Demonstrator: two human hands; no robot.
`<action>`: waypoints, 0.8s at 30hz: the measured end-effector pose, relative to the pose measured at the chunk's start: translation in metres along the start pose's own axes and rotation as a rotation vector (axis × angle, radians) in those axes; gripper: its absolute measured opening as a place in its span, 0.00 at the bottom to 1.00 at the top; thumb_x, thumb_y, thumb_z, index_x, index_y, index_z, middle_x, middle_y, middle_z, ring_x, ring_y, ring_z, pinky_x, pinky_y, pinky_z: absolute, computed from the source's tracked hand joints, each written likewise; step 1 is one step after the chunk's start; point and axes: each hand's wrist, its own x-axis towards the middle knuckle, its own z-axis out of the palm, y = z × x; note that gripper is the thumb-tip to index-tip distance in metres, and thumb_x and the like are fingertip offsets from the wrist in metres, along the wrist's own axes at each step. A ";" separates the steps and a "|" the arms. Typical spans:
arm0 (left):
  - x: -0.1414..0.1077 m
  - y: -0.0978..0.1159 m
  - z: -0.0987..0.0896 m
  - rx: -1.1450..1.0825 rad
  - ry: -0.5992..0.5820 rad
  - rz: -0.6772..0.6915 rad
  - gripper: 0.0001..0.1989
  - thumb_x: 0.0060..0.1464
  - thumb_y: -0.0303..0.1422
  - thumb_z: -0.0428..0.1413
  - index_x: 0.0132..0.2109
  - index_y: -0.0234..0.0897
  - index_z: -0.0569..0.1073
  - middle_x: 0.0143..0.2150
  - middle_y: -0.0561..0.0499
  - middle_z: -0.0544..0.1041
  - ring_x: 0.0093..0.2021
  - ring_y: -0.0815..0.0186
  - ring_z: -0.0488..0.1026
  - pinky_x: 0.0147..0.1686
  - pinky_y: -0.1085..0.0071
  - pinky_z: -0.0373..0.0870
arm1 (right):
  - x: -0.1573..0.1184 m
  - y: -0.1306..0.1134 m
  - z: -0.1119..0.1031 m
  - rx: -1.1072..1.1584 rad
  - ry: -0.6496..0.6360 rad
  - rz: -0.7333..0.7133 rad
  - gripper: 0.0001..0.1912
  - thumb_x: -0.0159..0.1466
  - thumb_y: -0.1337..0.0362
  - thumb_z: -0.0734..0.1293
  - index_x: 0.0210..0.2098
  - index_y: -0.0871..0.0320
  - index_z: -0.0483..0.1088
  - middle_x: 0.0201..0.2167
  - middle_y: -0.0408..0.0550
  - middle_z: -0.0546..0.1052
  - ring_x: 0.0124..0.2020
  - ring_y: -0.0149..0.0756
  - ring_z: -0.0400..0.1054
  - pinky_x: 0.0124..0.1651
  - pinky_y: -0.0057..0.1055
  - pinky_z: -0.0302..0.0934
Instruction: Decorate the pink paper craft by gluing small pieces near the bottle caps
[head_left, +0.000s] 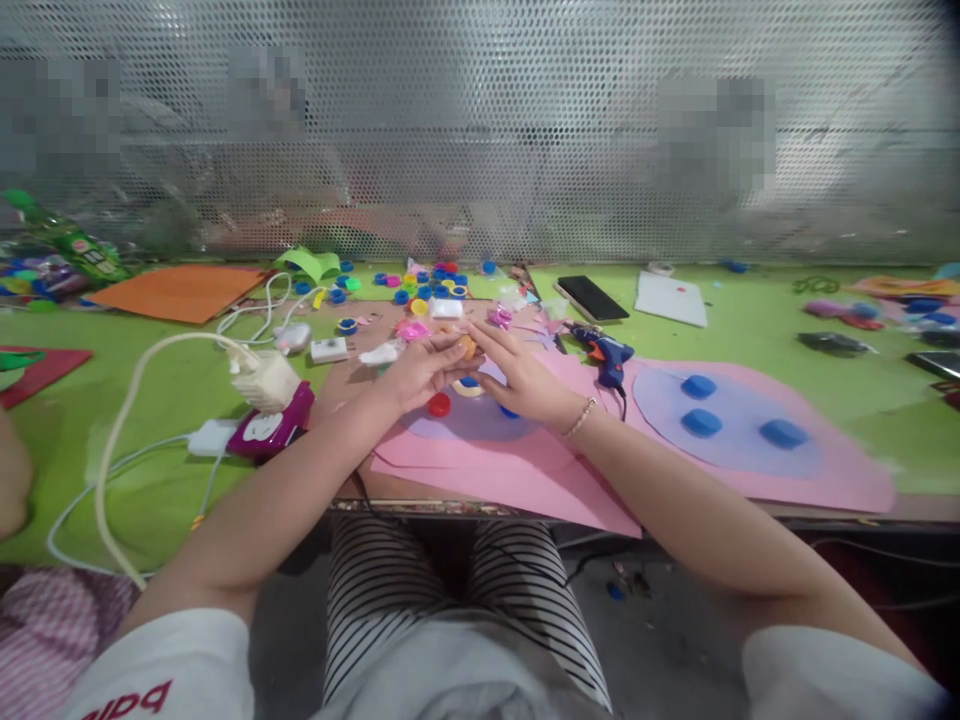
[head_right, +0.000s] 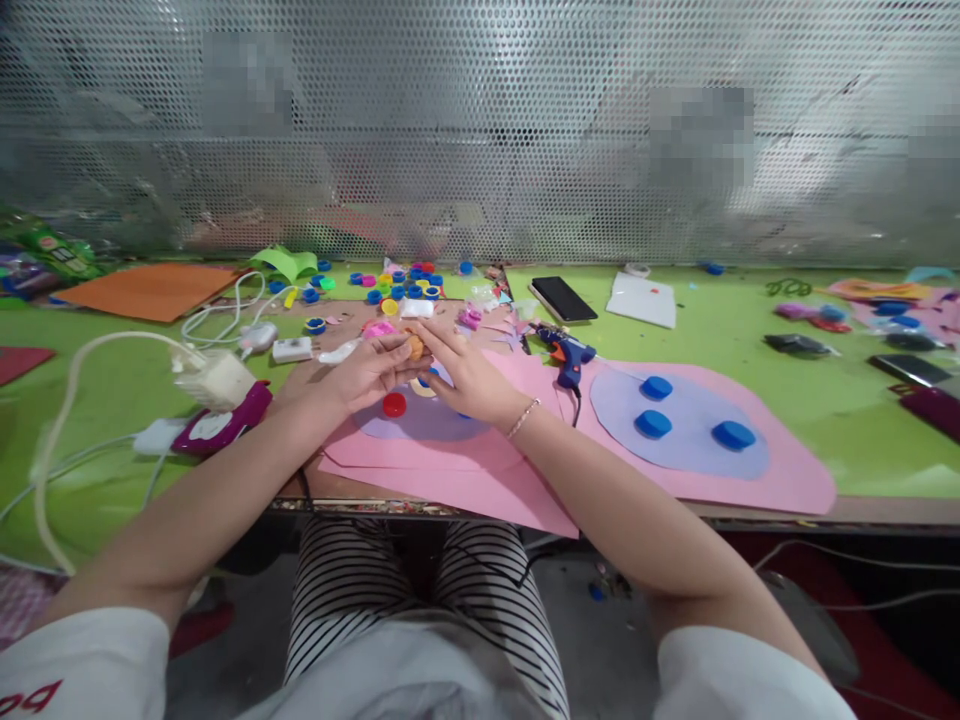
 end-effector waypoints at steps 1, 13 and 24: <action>0.000 0.000 -0.001 0.003 0.005 0.003 0.08 0.46 0.28 0.61 0.37 0.34 0.75 0.33 0.50 0.77 0.36 0.68 0.76 0.43 0.69 0.70 | 0.000 -0.001 0.000 -0.001 0.006 -0.005 0.33 0.64 0.64 0.58 0.65 0.58 0.43 0.63 0.58 0.53 0.64 0.44 0.48 0.61 0.48 0.51; 0.001 -0.001 -0.005 0.156 -0.001 0.098 0.08 0.42 0.32 0.63 0.30 0.33 0.74 0.27 0.54 0.72 0.29 0.74 0.71 0.34 0.75 0.70 | 0.003 -0.007 0.000 0.262 0.057 0.107 0.27 0.64 0.61 0.59 0.61 0.53 0.52 0.60 0.53 0.60 0.60 0.41 0.56 0.60 0.47 0.54; 0.004 -0.005 -0.006 0.335 -0.024 0.066 0.14 0.40 0.36 0.64 0.31 0.29 0.74 0.24 0.52 0.74 0.26 0.73 0.72 0.31 0.72 0.70 | 0.008 -0.003 0.001 0.502 0.136 0.268 0.12 0.57 0.61 0.68 0.40 0.58 0.73 0.40 0.51 0.77 0.41 0.36 0.70 0.41 0.34 0.67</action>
